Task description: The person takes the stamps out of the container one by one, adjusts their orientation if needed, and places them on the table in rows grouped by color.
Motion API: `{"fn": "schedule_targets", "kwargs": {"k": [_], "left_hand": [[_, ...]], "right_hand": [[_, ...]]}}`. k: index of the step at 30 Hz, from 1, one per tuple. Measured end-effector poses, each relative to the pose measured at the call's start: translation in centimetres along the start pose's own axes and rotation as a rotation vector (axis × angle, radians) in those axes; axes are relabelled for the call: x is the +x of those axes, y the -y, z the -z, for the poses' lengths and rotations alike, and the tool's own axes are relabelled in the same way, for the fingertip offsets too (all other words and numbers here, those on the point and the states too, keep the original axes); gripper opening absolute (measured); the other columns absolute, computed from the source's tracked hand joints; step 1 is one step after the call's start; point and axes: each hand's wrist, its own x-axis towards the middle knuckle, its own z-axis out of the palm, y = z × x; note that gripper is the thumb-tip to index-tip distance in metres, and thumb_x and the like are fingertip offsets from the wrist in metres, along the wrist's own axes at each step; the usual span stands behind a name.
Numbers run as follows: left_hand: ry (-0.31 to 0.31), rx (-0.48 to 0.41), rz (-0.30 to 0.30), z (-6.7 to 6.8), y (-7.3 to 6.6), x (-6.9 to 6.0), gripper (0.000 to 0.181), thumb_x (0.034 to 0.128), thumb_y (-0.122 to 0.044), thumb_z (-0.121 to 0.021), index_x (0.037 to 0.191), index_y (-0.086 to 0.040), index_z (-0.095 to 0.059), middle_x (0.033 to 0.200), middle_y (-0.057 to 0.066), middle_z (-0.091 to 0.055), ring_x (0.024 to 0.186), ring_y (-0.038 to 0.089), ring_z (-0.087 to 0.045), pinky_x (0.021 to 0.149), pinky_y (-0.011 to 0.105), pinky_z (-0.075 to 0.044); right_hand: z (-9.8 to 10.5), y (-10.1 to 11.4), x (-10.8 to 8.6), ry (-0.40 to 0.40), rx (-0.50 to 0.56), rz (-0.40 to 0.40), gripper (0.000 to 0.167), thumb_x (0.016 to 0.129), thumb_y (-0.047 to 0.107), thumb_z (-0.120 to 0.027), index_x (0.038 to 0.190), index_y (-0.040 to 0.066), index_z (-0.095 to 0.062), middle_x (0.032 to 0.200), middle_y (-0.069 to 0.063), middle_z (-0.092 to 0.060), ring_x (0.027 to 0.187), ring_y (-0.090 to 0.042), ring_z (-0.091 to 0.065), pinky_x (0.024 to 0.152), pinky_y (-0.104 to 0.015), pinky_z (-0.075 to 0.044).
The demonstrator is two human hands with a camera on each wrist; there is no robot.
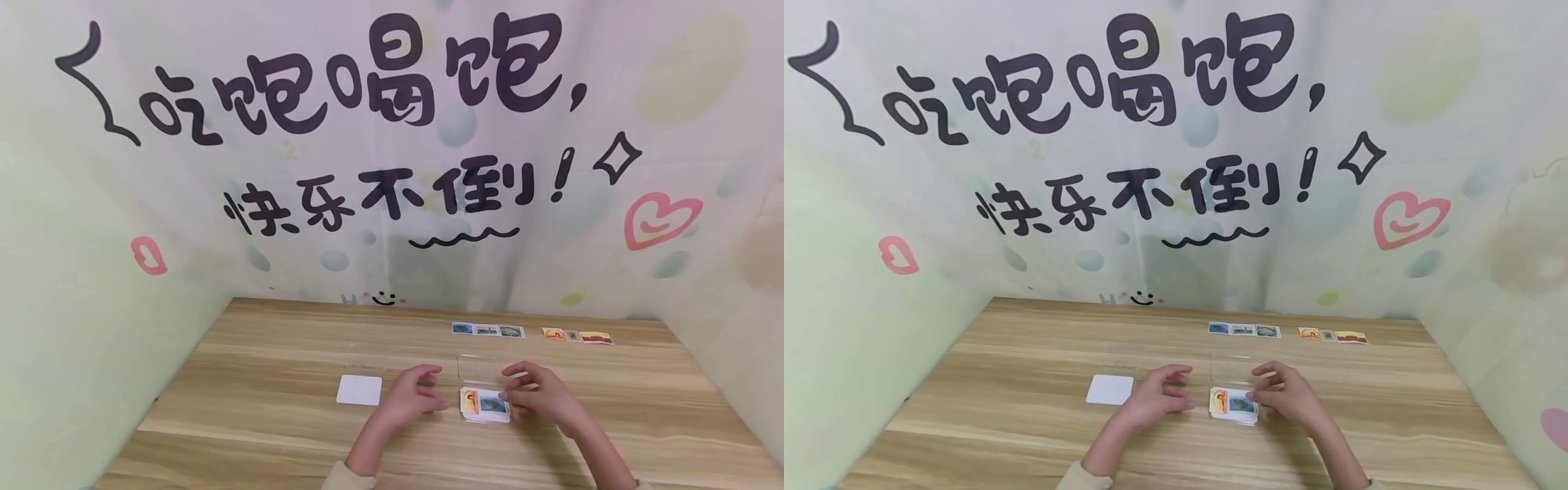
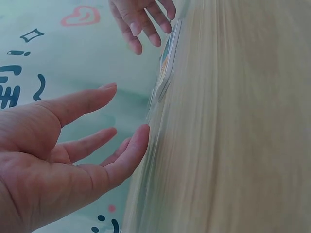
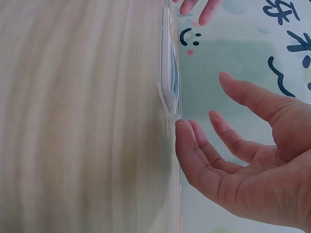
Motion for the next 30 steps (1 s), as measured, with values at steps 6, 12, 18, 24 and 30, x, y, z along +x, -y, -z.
{"fn": "schedule_targets", "kwargs": {"k": [6,12,18,24,30], "left_hand": [[0.009,-0.025,0.005,-0.6,-0.2,0.2,0.063,0.0793,0.011,-0.082,0.138,0.007,-0.061,0.123,0.022,-0.063,0.102,0.035,-0.071,0.082,0.038,-0.062],[0.018,-0.028,-0.002,-1.3,-0.2,0.2,0.064,0.0763,0.012,-0.083,0.137,0.007,-0.062,0.122,0.022,-0.064,0.102,0.036,-0.071,0.081,0.038,-0.062],[0.009,-0.022,0.014,-2.0,-0.1,0.3,0.063,0.0757,0.011,-0.085,0.135,0.005,-0.064,0.121,0.02,-0.065,0.099,0.031,-0.071,0.081,0.036,-0.062],[-0.002,-0.032,0.013,-2.5,0.1,0.5,0.062,0.0749,0.011,-0.084,0.134,0.006,-0.065,0.12,0.019,-0.065,0.098,0.03,-0.07,0.081,0.036,-0.062],[-0.004,-0.042,0.009,-3.0,0.3,0.6,0.062,0.074,0.012,-0.084,0.133,0.008,-0.064,0.119,0.018,-0.065,0.097,0.028,-0.07,0.081,0.034,-0.062]], "right_hand": [[-0.1,-0.1,-0.1,0.013,0.017,-0.005,0.046,0.091,0.004,-0.08,0.129,-0.011,-0.058,0.112,-0.019,-0.065,0.097,-0.023,-0.062,0.072,-0.034,-0.061],[-0.1,-0.2,-0.1,0.028,0.016,-0.022,0.047,0.091,0.005,-0.08,0.13,-0.01,-0.058,0.113,-0.018,-0.065,0.096,-0.023,-0.061,0.074,-0.035,-0.061],[-0.3,-0.1,-0.1,0.039,0.018,-0.036,0.047,0.091,0.004,-0.08,0.13,-0.01,-0.058,0.113,-0.018,-0.065,0.096,-0.022,-0.061,0.074,-0.035,-0.061],[-0.5,-0.1,-0.3,0.019,0.012,-0.062,0.046,0.09,0.004,-0.08,0.13,-0.009,-0.059,0.112,-0.017,-0.064,0.096,-0.022,-0.059,0.075,-0.035,-0.06],[-0.7,-0.4,-0.3,0.006,0.02,-0.074,0.046,0.09,0.004,-0.081,0.129,-0.009,-0.06,0.109,-0.015,-0.063,0.095,-0.021,-0.058,0.075,-0.034,-0.06]]}}
